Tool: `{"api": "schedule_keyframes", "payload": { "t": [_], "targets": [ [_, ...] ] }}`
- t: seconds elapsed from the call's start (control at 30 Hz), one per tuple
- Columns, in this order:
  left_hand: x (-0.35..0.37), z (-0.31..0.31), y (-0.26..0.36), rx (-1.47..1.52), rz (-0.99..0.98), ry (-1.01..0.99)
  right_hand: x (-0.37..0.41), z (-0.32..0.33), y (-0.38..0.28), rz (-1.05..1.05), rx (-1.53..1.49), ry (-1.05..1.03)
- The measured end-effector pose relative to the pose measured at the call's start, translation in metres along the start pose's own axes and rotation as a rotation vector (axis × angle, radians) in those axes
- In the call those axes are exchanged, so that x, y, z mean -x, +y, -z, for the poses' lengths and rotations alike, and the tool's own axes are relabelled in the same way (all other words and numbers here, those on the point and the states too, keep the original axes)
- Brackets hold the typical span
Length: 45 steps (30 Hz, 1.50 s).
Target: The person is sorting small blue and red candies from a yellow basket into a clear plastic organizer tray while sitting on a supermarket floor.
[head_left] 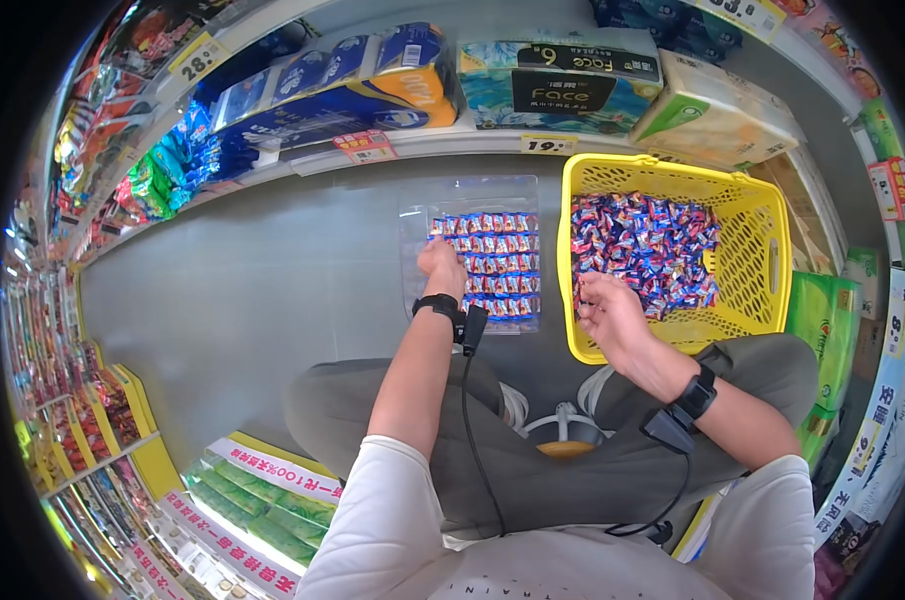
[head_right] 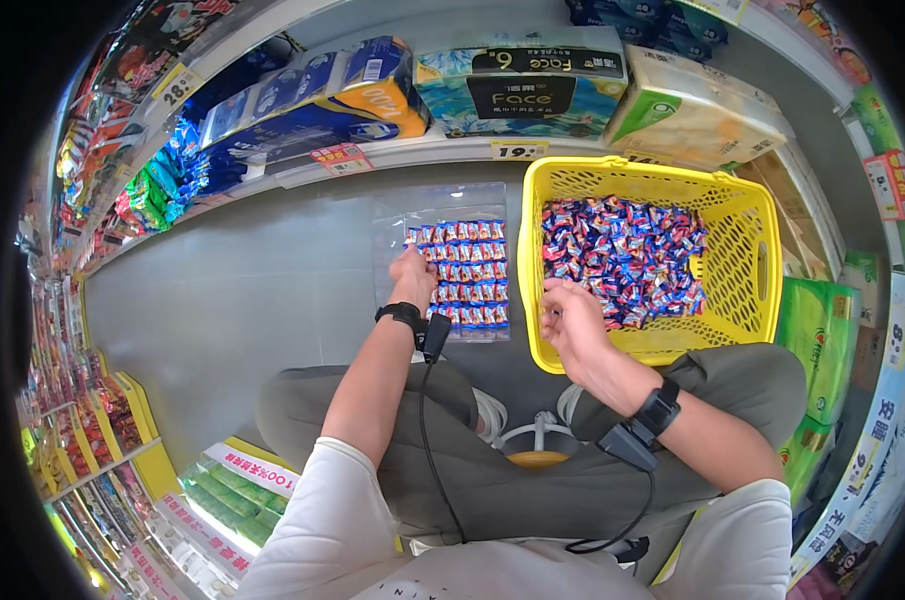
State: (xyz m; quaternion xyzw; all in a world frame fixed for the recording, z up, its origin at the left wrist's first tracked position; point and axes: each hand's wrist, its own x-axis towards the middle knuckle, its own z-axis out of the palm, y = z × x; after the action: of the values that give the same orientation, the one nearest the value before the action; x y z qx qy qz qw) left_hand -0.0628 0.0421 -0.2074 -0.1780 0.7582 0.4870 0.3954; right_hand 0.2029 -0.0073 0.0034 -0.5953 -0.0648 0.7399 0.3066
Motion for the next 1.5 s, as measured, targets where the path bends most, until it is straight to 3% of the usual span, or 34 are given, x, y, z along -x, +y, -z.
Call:
{"api": "schedule_keyframes", "payload": {
  "t": [0.17, 0.67, 0.73, 0.77, 0.83, 0.87, 0.93, 1.03, 1.13, 1.5],
  "targets": [
    [-0.041, -0.009, -0.012, 0.018, 0.044, -0.007, 0.0, 0.008, 0.003, -0.108, -0.047, -0.001],
    [-0.037, -0.003, -0.016, -0.125, -0.089, 0.139, -0.001, 0.007, 0.002, -0.134, -0.03, -0.034],
    [-0.036, 0.001, -0.017, -0.383, -0.343, 0.2, -0.001, 0.006, 0.003, -0.108, -0.007, -0.036],
    [-0.035, 0.003, -0.017, -0.383, -0.345, 0.199, -0.001, 0.005, 0.003, -0.106, -0.008, -0.036],
    [-0.014, 0.008, -0.01, -0.725, -0.763, 0.065, 0.0, 0.005, 0.002, -0.106, -0.016, -0.031],
    [-0.008, 0.009, -0.009, -0.724, -0.764, 0.063, -0.001, 0.006, 0.002, -0.103, -0.017, -0.03],
    [-0.004, 0.01, -0.013, -1.037, -1.061, 0.017, -0.003, 0.007, 0.003, -0.109, -0.019, -0.032],
    [-0.002, 0.012, -0.021, -1.185, -1.212, 0.035, -0.003, 0.007, 0.003, -0.108, -0.013, -0.035],
    [-0.009, 0.011, -0.025, -1.329, -1.163, -0.065, -0.004, 0.009, 0.003, -0.125, -0.022, -0.042],
    [-0.012, 0.01, -0.03, -1.363, -1.116, -0.15, -0.006, 0.01, 0.004, -0.136, -0.007, -0.06]
  ]
}}
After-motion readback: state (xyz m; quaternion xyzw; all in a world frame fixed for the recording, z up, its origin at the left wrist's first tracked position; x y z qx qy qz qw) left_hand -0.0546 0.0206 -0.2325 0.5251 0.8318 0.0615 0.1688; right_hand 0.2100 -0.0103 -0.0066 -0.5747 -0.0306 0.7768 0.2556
